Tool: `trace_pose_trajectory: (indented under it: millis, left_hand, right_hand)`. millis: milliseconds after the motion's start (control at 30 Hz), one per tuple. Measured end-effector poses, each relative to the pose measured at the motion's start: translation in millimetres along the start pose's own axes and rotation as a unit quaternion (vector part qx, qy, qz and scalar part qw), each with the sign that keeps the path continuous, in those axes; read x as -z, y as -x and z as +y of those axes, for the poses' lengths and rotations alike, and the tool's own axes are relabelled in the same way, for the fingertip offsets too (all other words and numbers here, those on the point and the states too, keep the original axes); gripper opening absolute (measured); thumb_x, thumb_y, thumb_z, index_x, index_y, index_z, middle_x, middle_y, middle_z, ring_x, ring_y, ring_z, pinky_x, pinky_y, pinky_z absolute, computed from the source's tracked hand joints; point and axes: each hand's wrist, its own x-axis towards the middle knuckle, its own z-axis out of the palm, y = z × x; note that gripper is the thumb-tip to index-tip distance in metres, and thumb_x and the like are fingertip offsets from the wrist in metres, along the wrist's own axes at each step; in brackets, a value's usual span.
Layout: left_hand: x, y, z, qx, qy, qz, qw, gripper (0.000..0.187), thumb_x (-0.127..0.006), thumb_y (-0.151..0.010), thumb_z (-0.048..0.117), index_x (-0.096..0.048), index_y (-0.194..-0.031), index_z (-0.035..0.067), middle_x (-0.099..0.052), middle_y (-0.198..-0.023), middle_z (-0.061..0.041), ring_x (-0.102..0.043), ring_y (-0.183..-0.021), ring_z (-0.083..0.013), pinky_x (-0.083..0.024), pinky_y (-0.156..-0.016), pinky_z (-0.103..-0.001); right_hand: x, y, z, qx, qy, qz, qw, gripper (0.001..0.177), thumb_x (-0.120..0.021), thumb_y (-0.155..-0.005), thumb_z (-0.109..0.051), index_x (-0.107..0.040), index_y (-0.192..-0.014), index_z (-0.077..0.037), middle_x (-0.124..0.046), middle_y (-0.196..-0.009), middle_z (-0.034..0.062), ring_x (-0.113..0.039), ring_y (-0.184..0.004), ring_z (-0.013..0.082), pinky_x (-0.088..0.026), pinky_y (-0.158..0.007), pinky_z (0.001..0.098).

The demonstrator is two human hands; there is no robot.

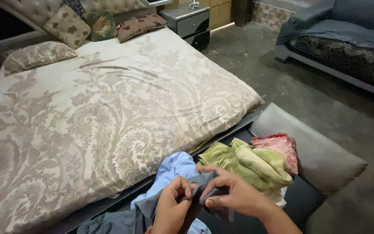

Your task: The person places a pillow on a bed, puts a book on a side table, then folds a gray garment and a green towel before placing them on a surface.

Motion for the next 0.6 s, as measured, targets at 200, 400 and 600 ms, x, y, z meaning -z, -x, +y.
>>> trace_pose_trajectory:
  millis: [200,400,600]
  left_hand:
    - [-0.6,8.6,33.7,-0.177,-0.380,0.108,0.901,0.025,-0.057,-0.057,-0.014,-0.068,-0.068,0.006,-0.074,-0.115,-0.010,-0.074,-0.099,-0.0230,-0.055,-0.082,-0.033]
    - [44.8,24.6,-6.6,-0.038,-0.669,0.333,0.664,0.028,-0.069,-0.070,0.009,-0.074,-0.097,0.013,-0.060,-0.129,-0.015,-0.064,-0.111,-0.0374,-0.054,-0.092,-0.047]
    - [141.5,45.4,-128.2,0.271,-0.474,0.516,0.660,0.094,-0.087,-0.074,0.041,-0.042,-0.151,0.012,-0.024,-0.159,-0.029,-0.053,-0.125,-0.0525,-0.044,-0.109,-0.051]
  right_hand:
    - [-3.0,-21.6,-14.0,-0.037,0.106,0.104,0.988,0.021,-0.089,-0.072,-0.014,-0.086,-0.093,-0.009,-0.070,-0.083,0.0019,-0.068,-0.084,0.0130,-0.052,-0.078,0.0283]
    - [13.6,-23.1,-52.4,-0.106,-0.036,0.150,0.982,0.019,-0.084,-0.074,-0.008,-0.084,-0.093,-0.005,-0.072,-0.081,0.0010,-0.066,-0.078,0.0108,-0.053,-0.072,0.0267]
    - [64.2,-7.6,-81.0,-0.068,-0.003,0.168,0.983,0.020,-0.085,-0.075,-0.008,-0.086,-0.094,-0.003,-0.071,-0.086,0.0015,-0.066,-0.083,0.0112,-0.051,-0.078,0.0242]
